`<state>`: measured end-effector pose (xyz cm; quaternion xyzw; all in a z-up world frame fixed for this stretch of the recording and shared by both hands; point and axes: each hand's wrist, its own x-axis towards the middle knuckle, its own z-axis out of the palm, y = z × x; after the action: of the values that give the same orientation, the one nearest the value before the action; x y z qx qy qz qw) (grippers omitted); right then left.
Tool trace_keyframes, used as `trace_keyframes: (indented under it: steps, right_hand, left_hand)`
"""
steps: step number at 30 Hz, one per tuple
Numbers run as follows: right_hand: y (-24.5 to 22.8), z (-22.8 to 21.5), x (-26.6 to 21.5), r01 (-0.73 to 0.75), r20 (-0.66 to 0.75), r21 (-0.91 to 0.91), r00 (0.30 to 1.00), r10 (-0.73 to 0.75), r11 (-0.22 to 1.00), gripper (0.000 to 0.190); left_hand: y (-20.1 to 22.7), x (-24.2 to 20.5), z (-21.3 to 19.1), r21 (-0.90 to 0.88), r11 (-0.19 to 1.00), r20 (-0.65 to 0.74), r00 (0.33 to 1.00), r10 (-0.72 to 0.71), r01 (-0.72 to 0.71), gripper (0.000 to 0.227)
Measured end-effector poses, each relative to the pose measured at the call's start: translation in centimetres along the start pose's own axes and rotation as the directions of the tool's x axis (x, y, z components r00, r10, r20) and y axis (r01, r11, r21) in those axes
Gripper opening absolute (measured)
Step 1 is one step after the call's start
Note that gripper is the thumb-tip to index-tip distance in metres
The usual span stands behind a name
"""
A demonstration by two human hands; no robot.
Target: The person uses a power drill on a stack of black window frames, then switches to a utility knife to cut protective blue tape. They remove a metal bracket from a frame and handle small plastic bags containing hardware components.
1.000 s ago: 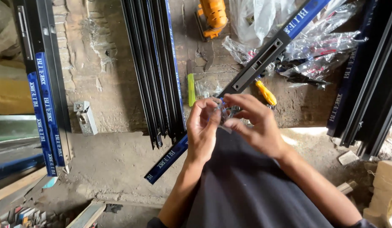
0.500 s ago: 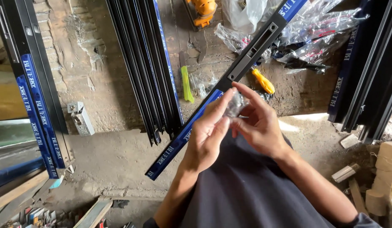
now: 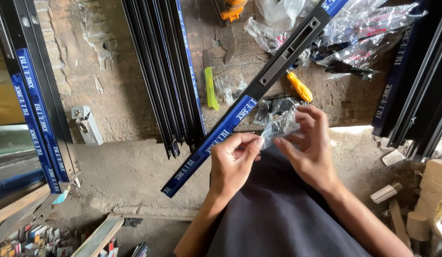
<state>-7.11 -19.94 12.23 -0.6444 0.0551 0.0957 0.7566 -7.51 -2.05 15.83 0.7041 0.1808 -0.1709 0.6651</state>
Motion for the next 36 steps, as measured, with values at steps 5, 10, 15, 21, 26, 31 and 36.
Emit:
trace_keyframes:
  steps: [5,10,15,21,26,31,36]
  right_hand:
    - [0.0,-1.7,-2.5,0.126,0.003,-0.436,0.99,-0.139,0.891,0.033]
    - [0.1,-1.5,-4.1,-0.209,-0.102,-0.255,0.977,0.189,0.944,0.015]
    - [-1.3,-2.7,-4.0,-0.163,-0.074,-0.315,0.986,0.147,0.935,0.005]
    - [-0.8,-4.0,-4.2,-0.014,-0.028,-0.44,1.0,0.001,0.898,0.006]
    - [0.1,-6.2,-4.6,-0.036,-0.085,-0.341,0.996,0.007,0.939,0.01]
    - [0.0,-8.0,-4.8,-0.272,-0.077,-0.026,0.96,0.269,0.962,0.005]
    - [0.9,-10.2,-3.9,-0.435,-0.146,0.062,0.887,0.439,0.898,0.014]
  left_hand:
    - [-1.7,-0.6,2.1,-0.015,0.999,0.006,0.999,0.037,-0.037,0.012]
    - [-1.7,-0.7,3.6,-0.058,0.998,0.068,0.998,-0.015,0.019,0.004]
    - [-2.7,-0.4,4.5,0.093,0.992,0.082,0.993,0.081,-0.089,0.008]
    - [-3.3,-0.9,6.5,0.327,0.926,0.081,0.982,0.172,-0.189,0.016]
    - [-2.5,-0.5,7.7,0.37,0.891,0.054,0.963,0.262,-0.263,0.018]
    - [-0.9,-0.3,10.1,0.348,0.868,0.141,0.936,0.324,-0.353,0.016]
    - [-0.3,-0.4,12.6,0.455,0.754,0.189,0.879,0.437,-0.473,0.01]
